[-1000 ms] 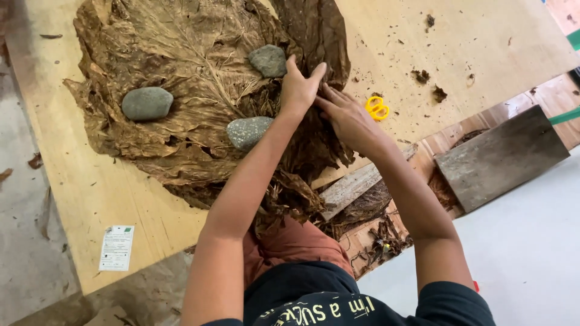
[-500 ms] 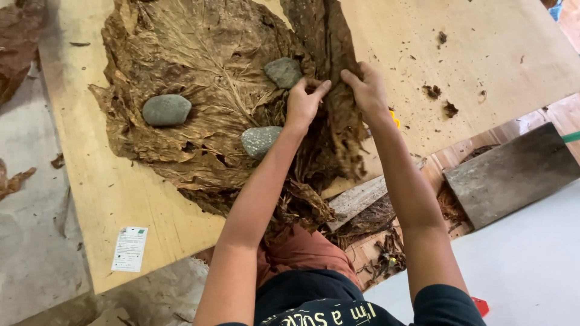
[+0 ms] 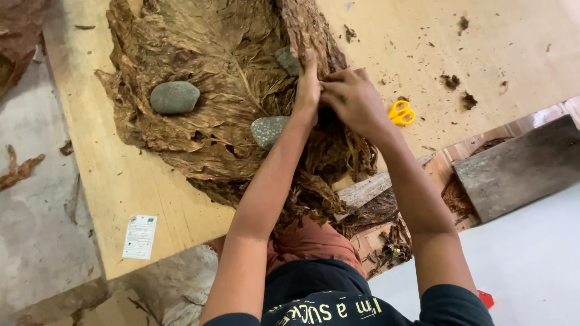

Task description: Spreading out and flattening large dried leaves on a wooden board using stones as weights and smoothing tools

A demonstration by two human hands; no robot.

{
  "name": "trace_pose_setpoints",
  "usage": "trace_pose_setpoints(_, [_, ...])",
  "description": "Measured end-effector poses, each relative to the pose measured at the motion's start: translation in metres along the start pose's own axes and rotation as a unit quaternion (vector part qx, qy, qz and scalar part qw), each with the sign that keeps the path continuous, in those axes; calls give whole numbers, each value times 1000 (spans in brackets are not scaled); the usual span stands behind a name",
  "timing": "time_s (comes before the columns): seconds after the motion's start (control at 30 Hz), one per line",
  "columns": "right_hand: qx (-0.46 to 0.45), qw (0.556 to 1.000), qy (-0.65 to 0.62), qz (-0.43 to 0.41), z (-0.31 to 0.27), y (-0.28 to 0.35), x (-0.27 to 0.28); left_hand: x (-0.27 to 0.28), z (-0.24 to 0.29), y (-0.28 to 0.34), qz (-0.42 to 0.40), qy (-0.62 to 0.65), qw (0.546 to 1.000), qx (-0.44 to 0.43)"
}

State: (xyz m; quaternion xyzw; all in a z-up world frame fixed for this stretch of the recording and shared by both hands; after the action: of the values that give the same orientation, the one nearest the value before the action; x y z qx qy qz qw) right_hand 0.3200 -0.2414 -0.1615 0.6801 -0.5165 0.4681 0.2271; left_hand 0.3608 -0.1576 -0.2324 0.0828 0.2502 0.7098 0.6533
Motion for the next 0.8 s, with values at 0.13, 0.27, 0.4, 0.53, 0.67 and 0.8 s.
trace_pose_setpoints(0.13, [-23, 974, -171, 147, 26, -6, 7, 5, 16, 26, -8, 17, 999, 39])
trace_pose_setpoints(0.27, [-88, 980, -106, 140, 49, -13, -8, 6, 11, 19, 12, -3, 998, 64])
trace_pose_setpoints(0.4, [-140, 958, -213, 128, 62, -13, -6, 11, -1, 10, 33, 60, 996, 64])
trace_pose_setpoints(0.53, [-166, 948, -228, 145, 91, -16, -5, 10, -8, 2, 33, 86, 993, 68])
trace_pose_setpoints(0.67, [-354, 828, -414, 135, 145, -8, -16, 16, 2, 21, 82, 89, 986, 113])
trace_pose_setpoints(0.8, [-336, 863, -342, 156, 196, -4, -11, 18, 1, 22, 94, 122, 981, 121])
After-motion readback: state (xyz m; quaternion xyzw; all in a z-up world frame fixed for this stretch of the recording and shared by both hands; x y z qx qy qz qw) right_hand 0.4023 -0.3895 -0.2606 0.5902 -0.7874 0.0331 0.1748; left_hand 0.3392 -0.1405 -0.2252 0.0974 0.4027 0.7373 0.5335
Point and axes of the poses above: each hand's wrist, its own y-axis away from the middle knuckle, its own x-axis out of the back of the hand, z = x × y, the point moved 6 cm from there along -y, towards the middle knuckle, and after that the axes turned 5 degrees about z, right-handed, at the moved point
